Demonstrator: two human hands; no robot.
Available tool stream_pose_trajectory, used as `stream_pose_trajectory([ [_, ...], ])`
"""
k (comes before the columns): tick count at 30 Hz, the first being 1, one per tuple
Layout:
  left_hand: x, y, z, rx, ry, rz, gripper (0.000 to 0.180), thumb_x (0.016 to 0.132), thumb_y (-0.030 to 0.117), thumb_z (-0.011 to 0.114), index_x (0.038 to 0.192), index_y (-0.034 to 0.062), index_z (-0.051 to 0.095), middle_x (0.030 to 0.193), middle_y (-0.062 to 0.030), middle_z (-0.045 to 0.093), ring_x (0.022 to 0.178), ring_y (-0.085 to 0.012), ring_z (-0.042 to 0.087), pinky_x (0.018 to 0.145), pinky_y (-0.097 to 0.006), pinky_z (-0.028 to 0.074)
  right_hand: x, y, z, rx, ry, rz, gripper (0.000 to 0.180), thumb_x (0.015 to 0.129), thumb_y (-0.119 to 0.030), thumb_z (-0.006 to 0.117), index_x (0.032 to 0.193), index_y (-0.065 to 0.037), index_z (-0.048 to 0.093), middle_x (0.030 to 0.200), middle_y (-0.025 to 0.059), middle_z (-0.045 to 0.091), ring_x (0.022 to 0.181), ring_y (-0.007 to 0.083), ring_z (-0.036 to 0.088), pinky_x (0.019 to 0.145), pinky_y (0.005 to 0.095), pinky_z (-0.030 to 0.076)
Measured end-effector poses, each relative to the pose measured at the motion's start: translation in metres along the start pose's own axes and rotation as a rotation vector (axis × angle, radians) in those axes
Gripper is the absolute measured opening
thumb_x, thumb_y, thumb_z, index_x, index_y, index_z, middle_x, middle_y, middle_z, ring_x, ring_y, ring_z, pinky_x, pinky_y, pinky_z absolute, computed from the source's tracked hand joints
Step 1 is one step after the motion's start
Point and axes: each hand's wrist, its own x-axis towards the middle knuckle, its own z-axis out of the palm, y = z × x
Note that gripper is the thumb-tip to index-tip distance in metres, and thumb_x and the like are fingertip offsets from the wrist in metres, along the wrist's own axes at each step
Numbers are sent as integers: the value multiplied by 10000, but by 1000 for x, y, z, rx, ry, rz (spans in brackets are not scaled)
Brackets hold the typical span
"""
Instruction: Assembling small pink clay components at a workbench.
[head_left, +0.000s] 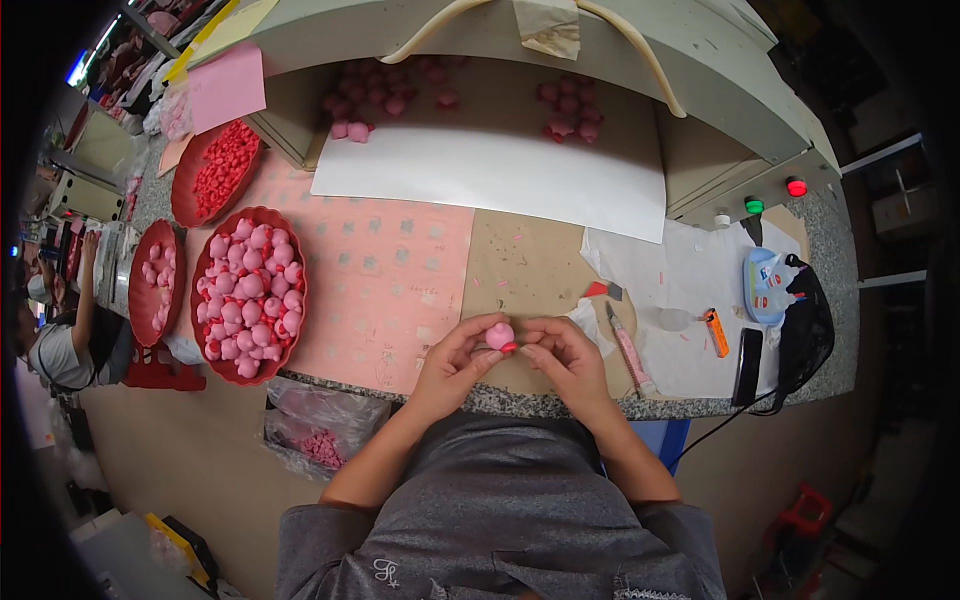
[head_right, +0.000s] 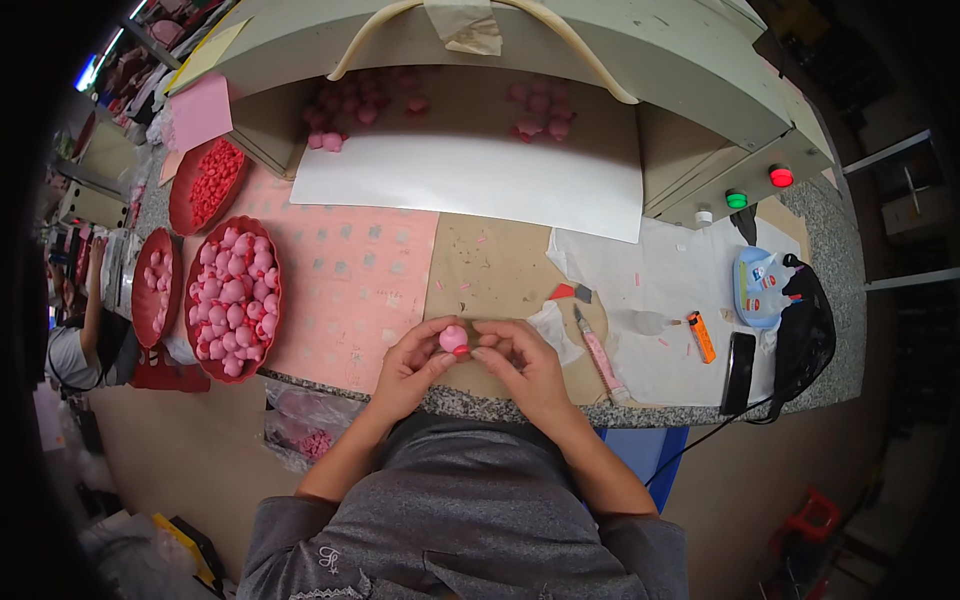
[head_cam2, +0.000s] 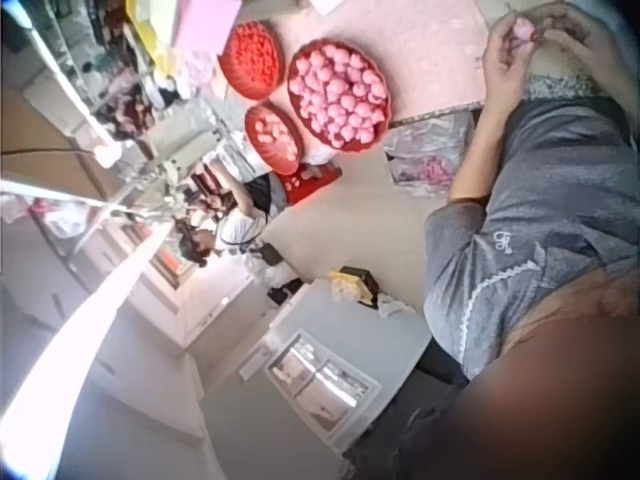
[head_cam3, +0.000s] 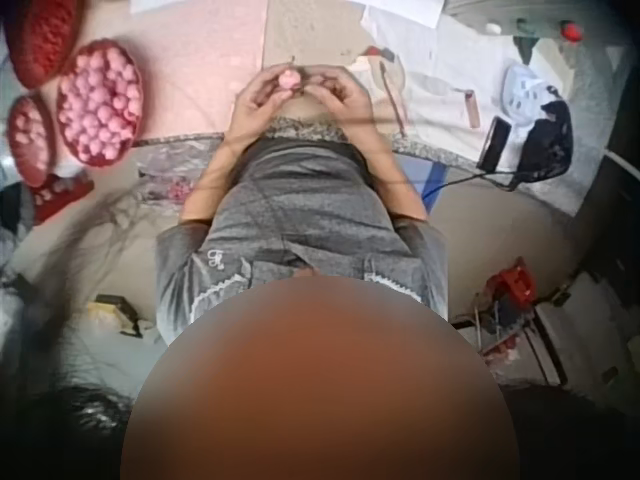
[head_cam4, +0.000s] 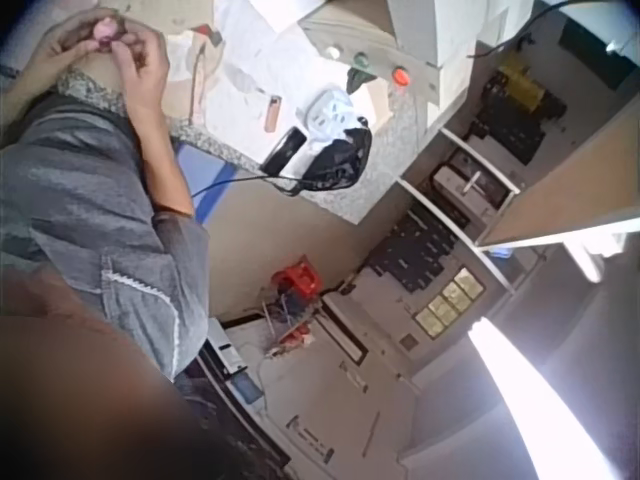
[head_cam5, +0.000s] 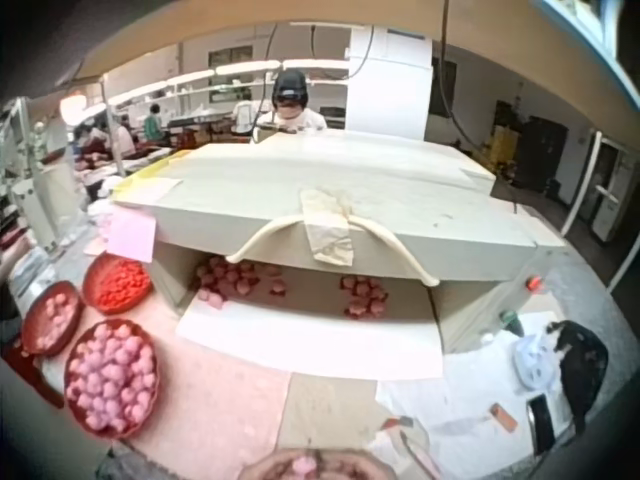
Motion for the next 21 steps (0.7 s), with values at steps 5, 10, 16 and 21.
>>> stream_pose_trajectory([
  [5,0,1,3,-53,9,23,456,856,-81,562,1286,-24,422,1277,-131,483,1163,-197,501,978,-344,455,5,4,7,100,5,-33,273,853,23,610,1113,6,528,956,33,580,855,85,563,750,220,467],
  [10,-2,-3,2,11,42,-8,460,839,-85,589,1270,-22,440,1228,-130,527,1138,-195,528,949,-331,483,0,1,5,-122,-60,-87,276,861,24,601,1124,17,517,952,49,584,906,107,580,798,234,473],
  [16,-5,-10,5,120,51,27,418,843,-79,584,1239,-25,461,1224,-147,543,1141,-197,533,944,-326,471,-2,15,3,-106,26,-184,298,843,-36,642,1127,-10,557,930,76,613,828,136,619,718,241,486],
  [21,-5,-6,11,367,73,87,382,850,-53,592,1216,-13,491,1229,-131,528,1114,-196,547,917,-324,495,-4,19,3,-160,28,-215,311,856,-13,611,1158,-4,536,936,92,606,846,155,620,740,255,497],
])
